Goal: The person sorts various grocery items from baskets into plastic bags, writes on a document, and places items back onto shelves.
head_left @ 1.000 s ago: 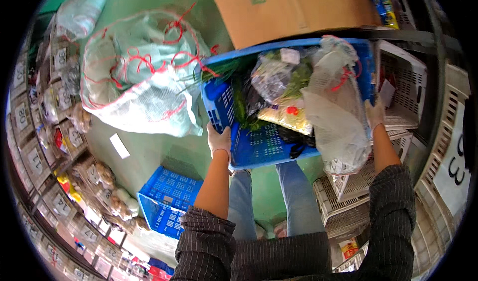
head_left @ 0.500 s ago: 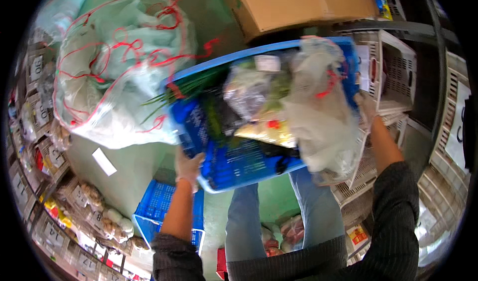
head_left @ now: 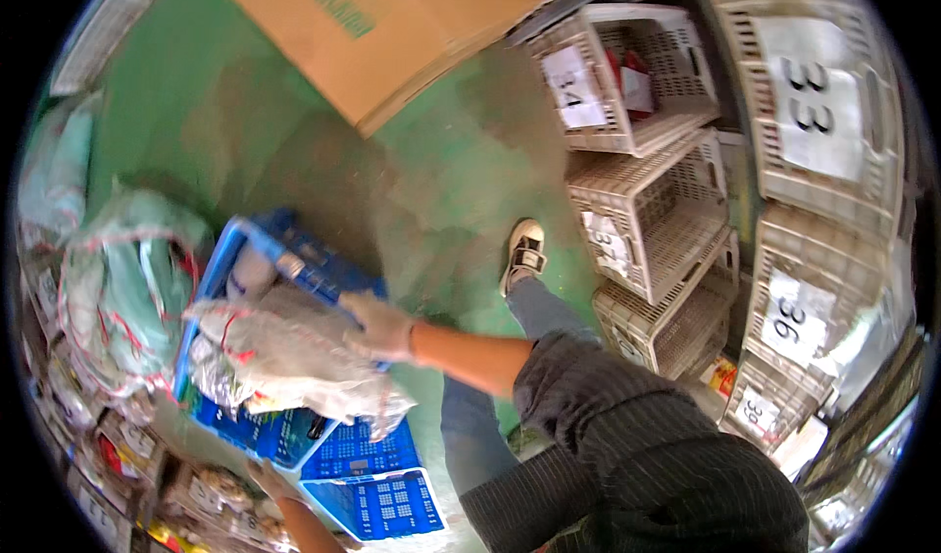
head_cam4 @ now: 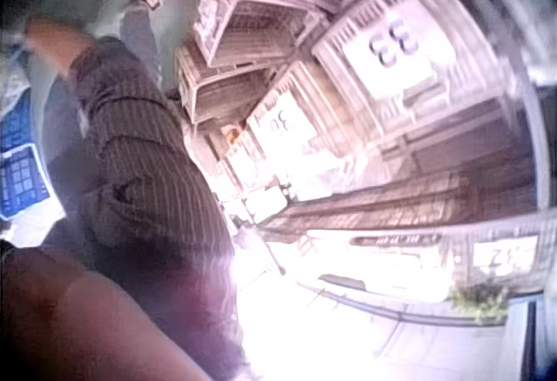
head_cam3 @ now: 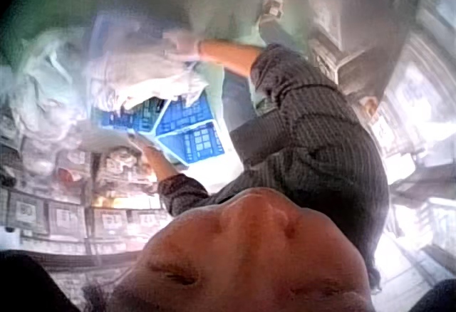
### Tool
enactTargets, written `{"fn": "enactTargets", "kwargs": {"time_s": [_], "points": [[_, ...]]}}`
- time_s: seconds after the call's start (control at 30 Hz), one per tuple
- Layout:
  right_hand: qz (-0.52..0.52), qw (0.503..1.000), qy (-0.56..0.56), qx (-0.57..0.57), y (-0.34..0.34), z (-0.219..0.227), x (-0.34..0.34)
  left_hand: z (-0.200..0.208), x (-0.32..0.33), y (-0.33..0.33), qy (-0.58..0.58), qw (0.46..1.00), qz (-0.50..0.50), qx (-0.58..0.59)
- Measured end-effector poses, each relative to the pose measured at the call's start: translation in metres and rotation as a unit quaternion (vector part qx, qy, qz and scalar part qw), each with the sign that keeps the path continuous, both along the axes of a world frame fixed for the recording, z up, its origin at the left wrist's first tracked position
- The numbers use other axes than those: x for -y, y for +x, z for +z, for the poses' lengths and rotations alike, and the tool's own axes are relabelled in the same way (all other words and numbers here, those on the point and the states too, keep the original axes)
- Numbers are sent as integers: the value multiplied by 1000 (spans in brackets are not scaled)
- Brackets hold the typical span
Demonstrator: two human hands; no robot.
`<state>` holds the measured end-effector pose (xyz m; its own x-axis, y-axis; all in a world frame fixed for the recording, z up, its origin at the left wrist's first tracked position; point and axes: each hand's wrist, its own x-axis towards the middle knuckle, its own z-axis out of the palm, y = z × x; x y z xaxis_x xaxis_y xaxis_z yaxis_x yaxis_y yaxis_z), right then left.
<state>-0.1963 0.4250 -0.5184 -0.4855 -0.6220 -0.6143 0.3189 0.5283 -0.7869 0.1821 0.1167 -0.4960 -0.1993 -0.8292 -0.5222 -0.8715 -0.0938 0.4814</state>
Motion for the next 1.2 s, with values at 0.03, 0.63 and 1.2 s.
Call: {"fn": "enactTargets", "kwargs": {"time_s": [0.03, 0.63, 1.2], "points": [[-1, 998, 52, 26, 1, 21, -19, 3, -43, -57, 61, 995, 80, -13], [-509, 617, 380, -463, 16, 552, -554, 248, -337, -240, 374, 870, -298, -116], [-65, 767, 53, -637, 48, 597, -470, 570, -617, -361, 48, 514, -737, -436]]}}
